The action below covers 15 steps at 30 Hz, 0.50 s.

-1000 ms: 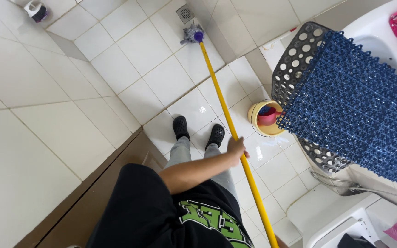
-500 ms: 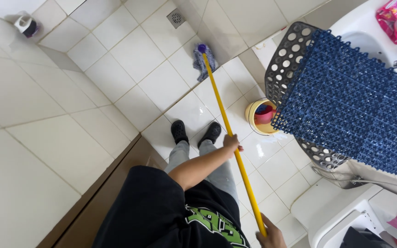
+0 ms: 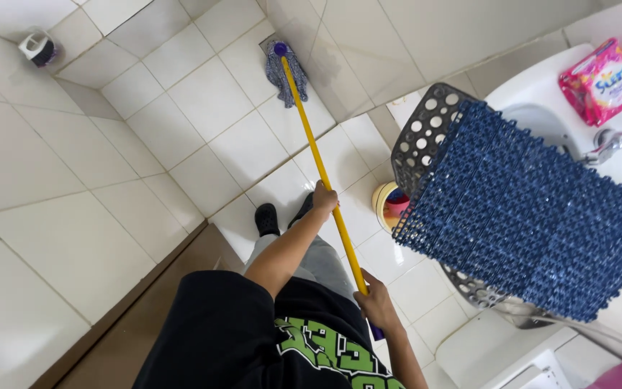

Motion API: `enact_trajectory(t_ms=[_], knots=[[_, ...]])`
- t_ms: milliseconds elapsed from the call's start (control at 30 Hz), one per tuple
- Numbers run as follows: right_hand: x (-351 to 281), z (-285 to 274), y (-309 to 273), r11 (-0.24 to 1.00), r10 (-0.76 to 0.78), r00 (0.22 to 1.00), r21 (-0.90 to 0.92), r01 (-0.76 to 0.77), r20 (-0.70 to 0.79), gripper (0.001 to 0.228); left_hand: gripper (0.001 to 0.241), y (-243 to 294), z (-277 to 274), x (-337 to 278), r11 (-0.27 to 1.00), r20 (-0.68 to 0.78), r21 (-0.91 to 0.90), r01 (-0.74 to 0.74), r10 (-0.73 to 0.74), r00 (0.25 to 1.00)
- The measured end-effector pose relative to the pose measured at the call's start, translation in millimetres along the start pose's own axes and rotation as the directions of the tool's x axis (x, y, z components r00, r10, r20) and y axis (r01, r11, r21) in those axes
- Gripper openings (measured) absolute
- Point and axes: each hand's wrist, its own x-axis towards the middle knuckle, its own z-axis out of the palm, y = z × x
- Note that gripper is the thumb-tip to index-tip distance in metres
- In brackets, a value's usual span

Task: The person mops the tiled bathroom floor using a yellow-handled mop with a purple head. They move a blue bath mat and a black trash bin to clean underneath them, then place the mat back on the floor.

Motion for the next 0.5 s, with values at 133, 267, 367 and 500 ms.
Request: enact_trajectory(t_ms=[133, 267, 367, 500], knots=[[6.5, -19.8, -5.8, 0.999, -0.034, 0.999, 0.036, 0.033, 0.034, 0.071, 0.057, 32.6, 2.4, -23.6, 0.997, -0.059, 0.002, -0.072, 0.072, 0.996], [-24.7, -50.0, -17.0, 1.0, -0.03, 0.997, 0.002, 0.03, 0.073, 0.07, 0.06, 54.3, 10.2, -70.0, 0.995, -0.111, 0.012, -0.102, 0.103, 0.988], [-46.6, -65.7, -20.5, 1.0, -0.025, 0.995, 0.02, 0.023, 0.093, 0.071, 0.077, 56.3, 6.0, -91.7, 0.944, -0.126, 0.105, -0.313, 0.325, 0.937], [-61.7, -79.1, -15.6, 0.996, 0.061, 0.992, 0.055, -0.068, 0.111, 0.072, 0.057, 75.6, -21.2, -117.4, 0.889, 0.098, 0.245, -0.386, 0.374, 0.922]])
